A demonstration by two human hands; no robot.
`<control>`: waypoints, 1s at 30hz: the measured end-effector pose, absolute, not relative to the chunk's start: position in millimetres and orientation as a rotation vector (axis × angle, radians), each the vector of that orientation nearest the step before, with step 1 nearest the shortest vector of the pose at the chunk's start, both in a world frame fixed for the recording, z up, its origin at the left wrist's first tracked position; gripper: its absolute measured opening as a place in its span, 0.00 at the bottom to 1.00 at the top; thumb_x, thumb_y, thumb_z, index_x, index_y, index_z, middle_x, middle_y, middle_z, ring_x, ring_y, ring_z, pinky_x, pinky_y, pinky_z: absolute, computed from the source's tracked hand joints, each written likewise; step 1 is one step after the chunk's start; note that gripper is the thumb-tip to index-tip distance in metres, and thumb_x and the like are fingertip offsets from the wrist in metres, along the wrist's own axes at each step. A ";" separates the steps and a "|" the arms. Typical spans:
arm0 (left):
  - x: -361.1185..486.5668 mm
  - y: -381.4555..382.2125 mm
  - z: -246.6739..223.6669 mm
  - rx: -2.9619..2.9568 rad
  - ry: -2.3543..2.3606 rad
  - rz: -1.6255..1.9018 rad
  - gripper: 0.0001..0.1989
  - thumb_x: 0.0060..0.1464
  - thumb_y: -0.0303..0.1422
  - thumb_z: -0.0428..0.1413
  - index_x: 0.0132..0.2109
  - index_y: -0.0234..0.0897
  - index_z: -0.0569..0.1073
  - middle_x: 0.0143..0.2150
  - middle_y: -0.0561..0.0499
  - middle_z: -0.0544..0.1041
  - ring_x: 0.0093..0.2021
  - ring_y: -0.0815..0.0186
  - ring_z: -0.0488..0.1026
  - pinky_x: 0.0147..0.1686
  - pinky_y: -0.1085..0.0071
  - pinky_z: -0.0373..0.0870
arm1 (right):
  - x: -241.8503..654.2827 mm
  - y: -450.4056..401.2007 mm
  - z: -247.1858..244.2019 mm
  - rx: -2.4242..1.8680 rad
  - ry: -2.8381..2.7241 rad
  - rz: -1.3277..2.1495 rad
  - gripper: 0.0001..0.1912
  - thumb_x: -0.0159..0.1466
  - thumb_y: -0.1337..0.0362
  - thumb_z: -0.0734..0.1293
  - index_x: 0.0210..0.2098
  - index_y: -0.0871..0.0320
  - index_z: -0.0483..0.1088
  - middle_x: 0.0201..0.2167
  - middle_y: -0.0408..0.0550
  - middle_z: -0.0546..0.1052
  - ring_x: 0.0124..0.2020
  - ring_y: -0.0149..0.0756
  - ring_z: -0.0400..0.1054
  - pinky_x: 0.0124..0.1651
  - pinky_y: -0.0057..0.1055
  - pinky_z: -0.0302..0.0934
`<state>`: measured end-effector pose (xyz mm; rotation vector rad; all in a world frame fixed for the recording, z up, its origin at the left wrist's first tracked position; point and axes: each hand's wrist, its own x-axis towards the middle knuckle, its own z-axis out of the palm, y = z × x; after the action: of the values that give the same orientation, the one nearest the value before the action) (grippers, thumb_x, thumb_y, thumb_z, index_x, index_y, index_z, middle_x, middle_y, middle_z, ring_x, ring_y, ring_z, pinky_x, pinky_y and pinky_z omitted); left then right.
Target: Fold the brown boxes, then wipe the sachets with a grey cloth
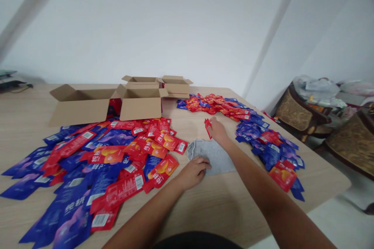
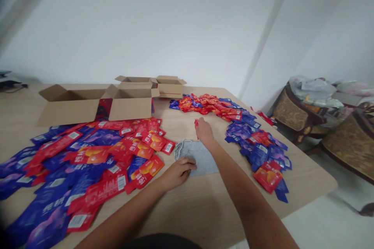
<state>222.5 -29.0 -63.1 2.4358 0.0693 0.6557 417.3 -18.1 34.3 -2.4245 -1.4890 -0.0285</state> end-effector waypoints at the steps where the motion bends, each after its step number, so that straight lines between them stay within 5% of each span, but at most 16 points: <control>1: 222.5 -29.3 -63.5 2.430 0.082 0.670 0.21 0.48 0.17 0.48 0.46 0.39 0.74 0.49 0.47 0.71 0.51 0.63 0.67 0.53 0.63 0.64 | 414.2 -28.7 41.1 -2.398 -1.556 -0.149 0.15 0.65 0.70 0.54 0.51 0.64 0.60 0.42 0.58 0.74 0.45 0.41 0.67 0.43 0.30 0.57; 7: 223.2 -30.3 -59.8 2.399 0.057 0.701 0.23 0.48 0.17 0.49 0.48 0.41 0.75 0.49 0.47 0.71 0.52 0.63 0.66 0.54 0.63 0.63 | 385.4 -98.4 13.8 -2.071 -2.052 -0.229 0.18 0.66 0.62 0.56 0.55 0.59 0.59 0.45 0.55 0.70 0.47 0.41 0.63 0.49 0.35 0.55; 16: 226.2 -27.1 -61.9 2.345 0.117 0.644 0.24 0.44 0.15 0.47 0.42 0.41 0.77 0.46 0.49 0.72 0.49 0.64 0.67 0.52 0.65 0.63 | 410.4 -88.2 -67.0 -2.233 -1.716 -0.272 0.23 0.62 0.55 0.62 0.53 0.61 0.61 0.44 0.56 0.68 0.48 0.46 0.60 0.50 0.40 0.55; 23: 225.3 -27.8 -64.8 2.325 0.151 0.647 0.24 0.43 0.14 0.47 0.41 0.41 0.77 0.45 0.49 0.72 0.48 0.64 0.67 0.50 0.66 0.64 | 457.7 -35.4 -39.2 -2.349 -1.505 0.052 0.31 0.61 0.63 0.63 0.62 0.59 0.51 0.47 0.57 0.67 0.44 0.41 0.65 0.45 0.33 0.58; 27: 225.1 -27.8 -66.1 2.317 0.129 0.682 0.25 0.41 0.14 0.46 0.40 0.41 0.78 0.44 0.48 0.72 0.47 0.64 0.67 0.49 0.65 0.65 | 455.2 -5.2 -4.3 -2.131 -1.556 0.420 0.36 0.56 0.69 0.65 0.62 0.57 0.49 0.44 0.52 0.71 0.40 0.36 0.68 0.41 0.29 0.60; 30: 224.9 -27.0 -66.6 2.317 0.128 0.699 0.25 0.40 0.15 0.47 0.41 0.41 0.78 0.44 0.48 0.72 0.47 0.63 0.67 0.49 0.64 0.65 | 436.3 22.7 17.5 -1.795 -1.630 0.698 0.32 0.60 0.64 0.63 0.62 0.54 0.50 0.41 0.47 0.73 0.37 0.33 0.69 0.39 0.28 0.62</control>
<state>224.9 -27.0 -66.6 2.3165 0.1281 0.6986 436.3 22.7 17.5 -1.7955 -1.6296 0.6982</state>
